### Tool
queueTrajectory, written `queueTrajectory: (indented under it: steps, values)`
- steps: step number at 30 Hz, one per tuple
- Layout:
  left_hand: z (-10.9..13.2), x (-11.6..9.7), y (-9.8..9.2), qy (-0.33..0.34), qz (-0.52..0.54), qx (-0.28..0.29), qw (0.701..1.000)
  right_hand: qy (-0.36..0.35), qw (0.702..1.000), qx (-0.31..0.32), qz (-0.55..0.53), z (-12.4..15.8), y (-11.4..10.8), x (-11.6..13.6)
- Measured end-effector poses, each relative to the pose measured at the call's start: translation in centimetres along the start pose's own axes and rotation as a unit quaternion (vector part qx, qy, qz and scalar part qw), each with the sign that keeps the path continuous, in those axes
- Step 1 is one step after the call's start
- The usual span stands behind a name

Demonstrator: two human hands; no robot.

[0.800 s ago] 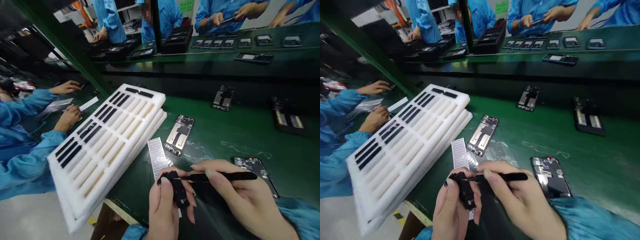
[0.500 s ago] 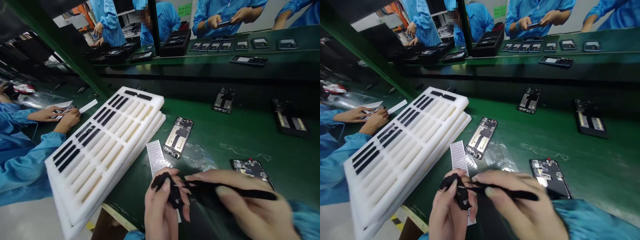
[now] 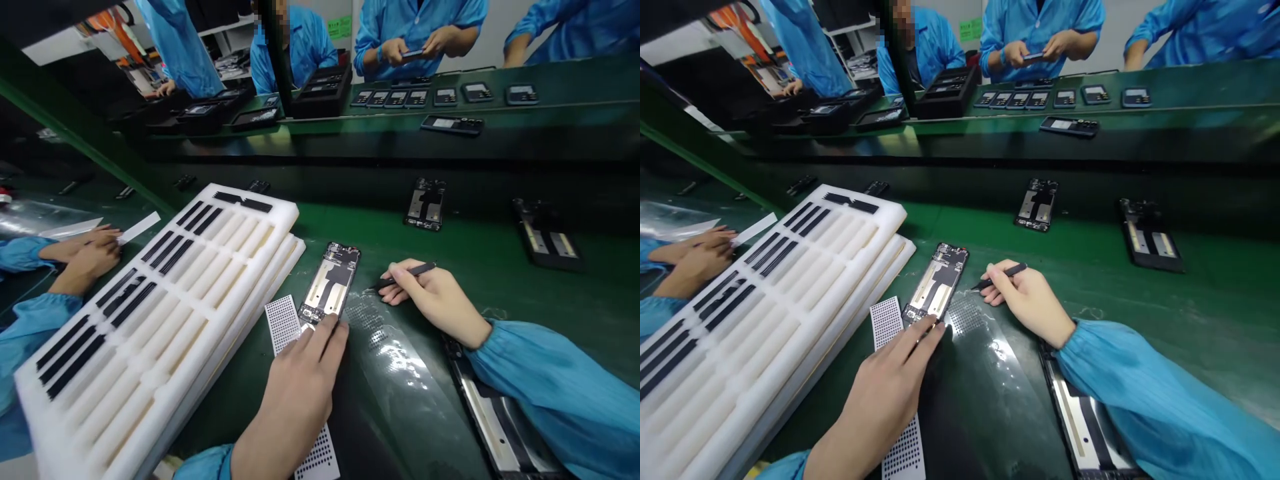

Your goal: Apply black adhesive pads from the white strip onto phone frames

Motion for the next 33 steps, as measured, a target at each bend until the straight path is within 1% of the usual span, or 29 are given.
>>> queueTrajectory:
  steps: [4,8,10,11,13,16,18,20,22,23,25,26,27,29,30,31,32,33]
  values:
    - [-1.8,-0.4,0.7,0.07,-0.064,0.05,0.994,0.01,1.0,0.016,-0.003,-0.4,-0.2,-0.5]
    - [-2.5,-0.3,1.0,0.076,-0.094,0.081,0.989,0.014,1.0,0.023,-0.01,-0.6,-0.2,-0.7]
    - [-2.4,-0.2,1.1,0.071,-0.089,0.093,0.989,0.017,0.999,0.025,-0.015,-0.6,-0.3,-0.6]
    - [-2.3,-0.1,1.2,0.06,-0.064,0.099,0.991,0.019,0.999,0.026,-0.017,-0.5,-0.3,-0.6]
    - [-2.2,0.2,1.5,0.025,0.028,0.11,0.993,0.02,0.999,0.026,-0.018,-0.5,-0.3,-0.5]
    - [-2.1,0.5,1.8,-0.028,0.167,0.108,0.98,0.019,0.999,0.026,-0.018,-0.6,-0.2,-0.7]
    - [-2.2,0.4,1.8,-0.051,0.227,0.089,0.968,0.014,0.999,0.027,-0.02,-0.8,-0.2,-0.9]
    - [-2.2,0.2,1.4,-0.093,0.306,0.055,0.946,0.006,0.999,0.027,-0.027,-0.8,-0.3,-0.9]
    - [-2.2,-0.1,0.8,-0.145,0.4,0.029,0.905,-0.004,0.999,0.022,-0.042,-0.5,-0.4,-0.5]
    - [-2.1,-0.3,0.5,-0.165,0.446,0.024,0.879,-0.012,0.998,0.019,-0.053,-0.2,-0.4,0.0]
    - [-2.0,-0.7,-0.1,-0.184,0.53,0.03,0.827,-0.033,0.997,0.025,-0.069,1.0,-0.3,1.4]
    - [-1.9,-0.8,-0.4,-0.187,0.587,0.037,0.787,-0.045,0.996,0.032,-0.07,1.8,-0.1,2.3]
    - [-1.8,-0.9,-0.6,-0.187,0.652,0.042,0.733,-0.059,0.995,0.045,-0.067,2.7,0.2,3.2]
    - [-1.7,-1.2,-1.0,-0.176,0.779,0.052,0.6,-0.083,0.992,0.07,-0.06,4.3,0.7,4.7]
    - [-1.7,-1.4,-1.1,-0.165,0.825,0.056,0.538,-0.093,0.991,0.076,-0.06,5.0,1.0,5.2]
    - [-1.7,-1.6,-1.3,-0.152,0.853,0.062,0.495,-0.103,0.989,0.08,-0.063,5.6,1.2,5.5]
    - [-1.6,-1.7,-1.4,-0.138,0.865,0.066,0.477,-0.11,0.988,0.084,-0.065,6.0,1.4,5.6]
    - [-1.6,-1.9,-1.5,-0.125,0.871,0.068,0.471,-0.115,0.988,0.086,-0.065,6.3,1.5,5.5]
Point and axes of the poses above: each hand's wrist, its own z-axis away from the middle knuckle, its own y-axis out of the palm, x = y × z, the point moved 1 cm from there along -z, towards the middle knuckle, and after that the axes turned 6 degrees about -z, right-handed, at the moved point
